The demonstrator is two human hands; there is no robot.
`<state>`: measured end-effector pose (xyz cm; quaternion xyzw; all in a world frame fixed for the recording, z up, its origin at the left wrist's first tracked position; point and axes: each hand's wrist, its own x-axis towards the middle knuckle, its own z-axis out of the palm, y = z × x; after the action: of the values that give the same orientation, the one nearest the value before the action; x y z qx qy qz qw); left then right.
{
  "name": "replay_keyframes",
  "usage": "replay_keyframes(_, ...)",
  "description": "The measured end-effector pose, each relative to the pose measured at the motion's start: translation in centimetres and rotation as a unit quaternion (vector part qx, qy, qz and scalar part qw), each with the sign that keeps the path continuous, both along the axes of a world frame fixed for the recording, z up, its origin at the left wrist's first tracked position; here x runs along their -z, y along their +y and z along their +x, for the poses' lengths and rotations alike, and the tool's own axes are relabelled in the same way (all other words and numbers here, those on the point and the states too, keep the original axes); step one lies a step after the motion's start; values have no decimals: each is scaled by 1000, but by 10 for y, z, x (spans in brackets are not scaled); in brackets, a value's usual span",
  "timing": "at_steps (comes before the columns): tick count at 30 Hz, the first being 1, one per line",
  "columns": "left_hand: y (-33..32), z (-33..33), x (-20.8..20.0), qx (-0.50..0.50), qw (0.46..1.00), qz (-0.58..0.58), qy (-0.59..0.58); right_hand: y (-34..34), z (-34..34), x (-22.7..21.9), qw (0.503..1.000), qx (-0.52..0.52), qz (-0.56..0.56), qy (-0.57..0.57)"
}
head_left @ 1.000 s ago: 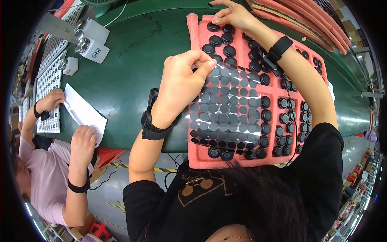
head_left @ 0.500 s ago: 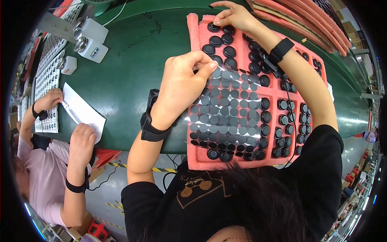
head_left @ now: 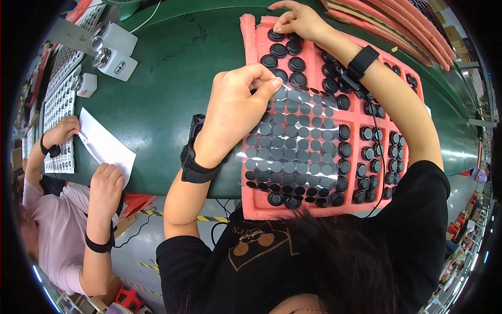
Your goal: Assembling small black electronic components into a pink industrial tray.
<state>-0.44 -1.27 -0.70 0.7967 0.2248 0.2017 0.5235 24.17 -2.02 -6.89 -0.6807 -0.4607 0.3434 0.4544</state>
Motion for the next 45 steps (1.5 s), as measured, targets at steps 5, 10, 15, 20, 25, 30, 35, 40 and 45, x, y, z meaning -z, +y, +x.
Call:
replay_keyframes(5, 1, 2, 3, 5, 1000, -11, -6, -6, -7, 6, 959, -26, 151, -239)
replay_keyframes(10, 3, -2, 6, 10, 1000, 5, 5, -2, -15, -6, 987, 47, 32, -150)
replay_keyframes(15, 3, 2, 3, 7, 1000, -15, 6, 4, 19, 17, 994, 91, 65, 8)
replay_keyframes(20, 3, 1, 4, 8, 1000, 4, 11, 8, 24, 24, 996, 66, 55, 27)
replay_keyframes(25, 2, 1, 3, 5, 1000, 0, 25, 1, -3, -5, 997, 41, -3, -69)
replay_keyframes(30, 2, 3, 5, 11, 1000, 1, 26, 3, -3, 5, 968, 24, 41, -248)
replay_keyframes(35, -1, 4, 5, 13, 999, 3, 35, 2, -2, 7, 961, 21, 15, -275)
replay_keyframes(40, 0, 2, 4, 15, 999, 25, 27, 1, -6, 8, 961, 10, 23, -275)
replay_keyframes(45, 1, 0, 6, 15, 999, 29, 28, 0, -8, 11, 957, 2, 34, -289)
